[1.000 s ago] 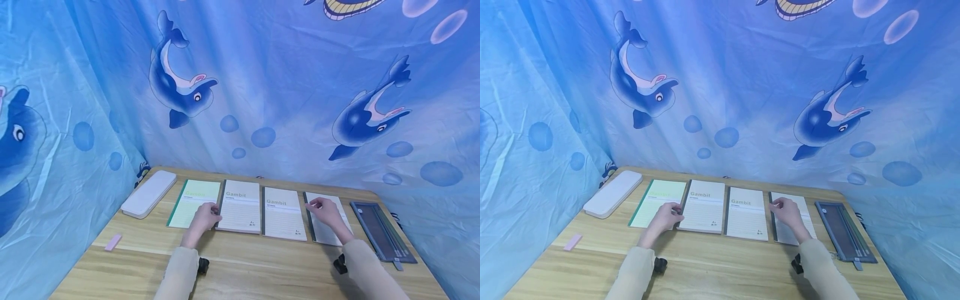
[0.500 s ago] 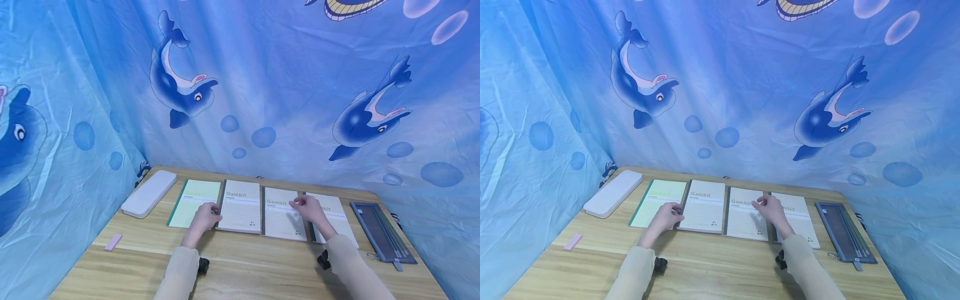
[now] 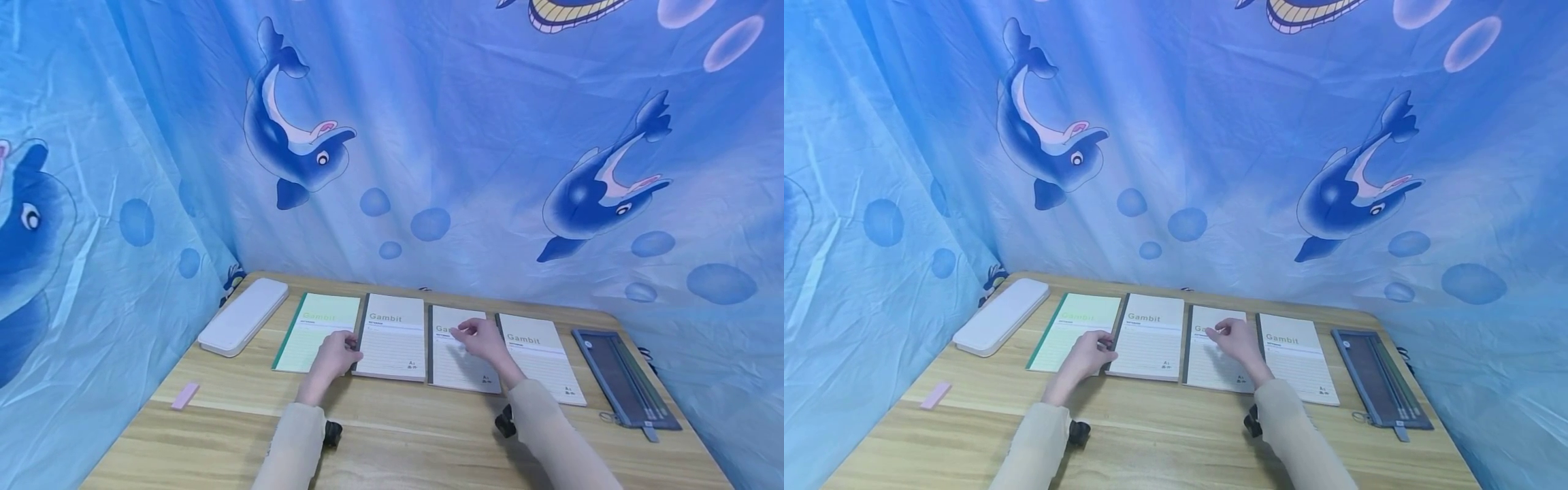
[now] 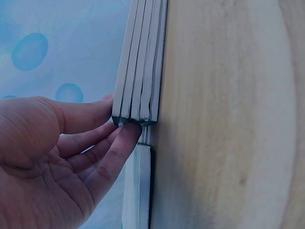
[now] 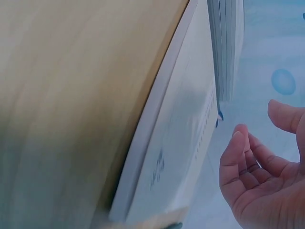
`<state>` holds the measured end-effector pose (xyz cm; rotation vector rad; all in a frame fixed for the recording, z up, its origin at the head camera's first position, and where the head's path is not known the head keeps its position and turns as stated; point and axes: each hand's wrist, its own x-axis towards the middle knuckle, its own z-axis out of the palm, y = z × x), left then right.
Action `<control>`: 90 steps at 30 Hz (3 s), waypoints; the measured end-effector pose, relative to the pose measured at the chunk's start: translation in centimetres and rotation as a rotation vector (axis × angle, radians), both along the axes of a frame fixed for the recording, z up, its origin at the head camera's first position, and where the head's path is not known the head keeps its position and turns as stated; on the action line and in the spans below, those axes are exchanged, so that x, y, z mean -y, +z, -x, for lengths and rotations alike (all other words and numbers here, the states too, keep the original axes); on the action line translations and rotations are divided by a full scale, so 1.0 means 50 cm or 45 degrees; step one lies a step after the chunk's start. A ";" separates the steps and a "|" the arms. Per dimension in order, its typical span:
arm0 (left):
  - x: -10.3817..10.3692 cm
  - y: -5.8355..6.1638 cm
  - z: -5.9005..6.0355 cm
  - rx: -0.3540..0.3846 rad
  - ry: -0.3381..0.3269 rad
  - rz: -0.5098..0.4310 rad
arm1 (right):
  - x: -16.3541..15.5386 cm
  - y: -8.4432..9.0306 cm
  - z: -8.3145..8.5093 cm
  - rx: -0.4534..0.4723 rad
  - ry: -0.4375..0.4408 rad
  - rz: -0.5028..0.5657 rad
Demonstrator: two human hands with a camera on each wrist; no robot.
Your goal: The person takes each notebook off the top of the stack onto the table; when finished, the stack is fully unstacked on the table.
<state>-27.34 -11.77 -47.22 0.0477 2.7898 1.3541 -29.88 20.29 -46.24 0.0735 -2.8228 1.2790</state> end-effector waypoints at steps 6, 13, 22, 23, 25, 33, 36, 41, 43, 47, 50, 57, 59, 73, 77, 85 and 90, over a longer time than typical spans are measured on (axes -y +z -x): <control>0.003 0.000 -0.001 -0.005 -0.004 -0.004 | 0.037 -0.011 0.006 0.045 0.005 0.062; 0.000 -0.002 -0.001 -0.014 -0.010 -0.010 | 0.081 -0.022 0.007 0.056 0.027 0.055; 0.001 -0.001 0.000 -0.006 0.000 0.001 | 0.128 -0.036 0.000 0.066 0.076 0.043; 0.000 -0.001 0.001 -0.005 0.000 0.001 | 0.131 -0.036 -0.001 0.066 0.086 0.050; 0.000 -0.001 0.002 -0.001 0.001 0.003 | 0.138 -0.036 -0.002 0.078 0.089 0.085; -0.001 -0.002 0.002 0.008 -0.003 0.018 | 0.150 -0.038 -0.002 0.080 0.062 0.043; 0.000 -0.002 0.002 0.009 -0.004 0.022 | 0.151 -0.041 -0.001 0.079 0.055 0.027; 0.000 -0.003 0.002 0.011 -0.003 0.024 | 0.152 -0.044 0.000 0.061 0.065 0.003; 0.000 -0.003 0.002 0.010 -0.003 0.022 | 0.152 -0.045 0.001 0.055 0.067 -0.001; -0.002 -0.003 0.001 0.001 -0.006 0.019 | 0.150 -0.048 0.002 0.057 0.065 0.000; -0.004 -0.002 0.001 -0.012 -0.009 0.023 | 0.149 -0.047 0.000 0.047 0.070 -0.003; -0.004 -0.002 0.002 -0.026 -0.003 0.041 | 0.152 -0.046 -0.005 0.005 0.061 -0.008; -0.003 -0.002 0.002 -0.025 -0.006 0.048 | 0.152 -0.048 -0.005 -0.013 0.054 -0.006; 0.001 -0.003 0.000 -0.019 -0.014 0.050 | 0.148 -0.045 -0.008 -0.004 0.022 -0.014; 0.000 -0.001 0.001 -0.011 -0.014 0.048 | 0.142 -0.045 -0.007 0.022 0.003 -0.015; -0.002 -0.001 -0.001 0.008 -0.015 0.036 | 0.123 -0.041 -0.008 0.055 -0.013 0.036; -0.002 -0.001 -0.001 0.026 -0.014 0.019 | 0.105 -0.034 -0.010 0.065 -0.039 0.030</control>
